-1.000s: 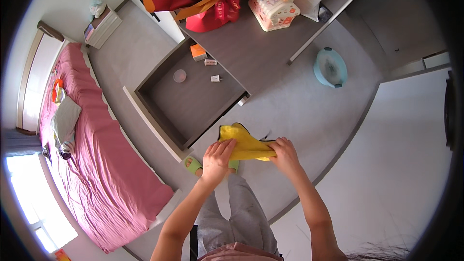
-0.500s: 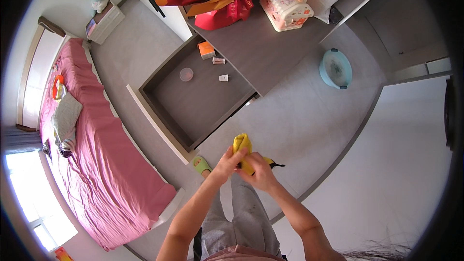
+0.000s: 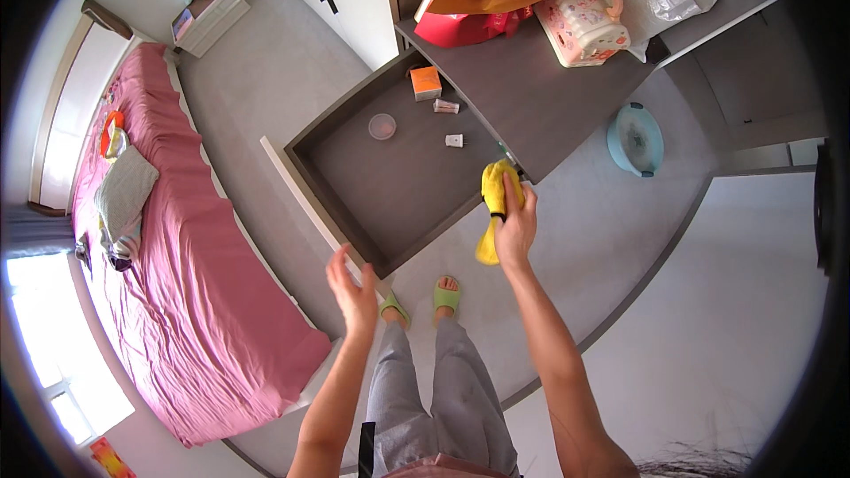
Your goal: The person wrings out a yellow cloth in a bucket of soapy water, then uses it to wipe down the exterior surfaces and handles of a set of drawers and the side of a cabinet. They then open one drawer and wipe its interior surfaces before moving items back inside.
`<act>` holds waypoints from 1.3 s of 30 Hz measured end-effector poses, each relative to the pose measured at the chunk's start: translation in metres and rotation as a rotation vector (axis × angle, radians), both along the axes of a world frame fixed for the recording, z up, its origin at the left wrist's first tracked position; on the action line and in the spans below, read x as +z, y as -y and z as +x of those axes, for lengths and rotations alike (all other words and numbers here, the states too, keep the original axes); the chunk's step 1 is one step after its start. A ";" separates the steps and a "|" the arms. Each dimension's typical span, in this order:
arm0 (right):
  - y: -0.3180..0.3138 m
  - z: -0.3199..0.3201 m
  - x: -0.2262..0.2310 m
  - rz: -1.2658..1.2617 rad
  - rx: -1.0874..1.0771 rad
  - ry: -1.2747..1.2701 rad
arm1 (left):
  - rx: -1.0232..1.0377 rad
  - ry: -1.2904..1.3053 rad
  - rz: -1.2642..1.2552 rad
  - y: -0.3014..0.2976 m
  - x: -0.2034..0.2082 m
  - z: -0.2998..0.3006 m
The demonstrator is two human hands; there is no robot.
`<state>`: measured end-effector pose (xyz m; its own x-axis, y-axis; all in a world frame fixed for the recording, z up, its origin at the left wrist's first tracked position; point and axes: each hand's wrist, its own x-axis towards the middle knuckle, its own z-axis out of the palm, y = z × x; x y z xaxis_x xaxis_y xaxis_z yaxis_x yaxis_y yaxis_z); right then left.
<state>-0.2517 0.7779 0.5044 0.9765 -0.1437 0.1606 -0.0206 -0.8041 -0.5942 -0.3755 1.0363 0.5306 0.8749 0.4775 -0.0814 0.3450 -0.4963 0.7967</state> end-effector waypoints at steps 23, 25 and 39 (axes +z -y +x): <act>-0.126 -0.170 -0.047 1.516 0.034 -0.878 | 0.064 -0.415 -0.612 -0.048 -0.038 -0.021; -0.129 -0.177 -0.059 1.492 -0.037 -0.835 | 0.059 -0.362 -0.594 -0.047 -0.039 -0.024; -0.141 -0.193 -0.051 0.754 0.162 -0.485 | 0.023 -0.419 -0.560 -0.058 -0.042 -0.028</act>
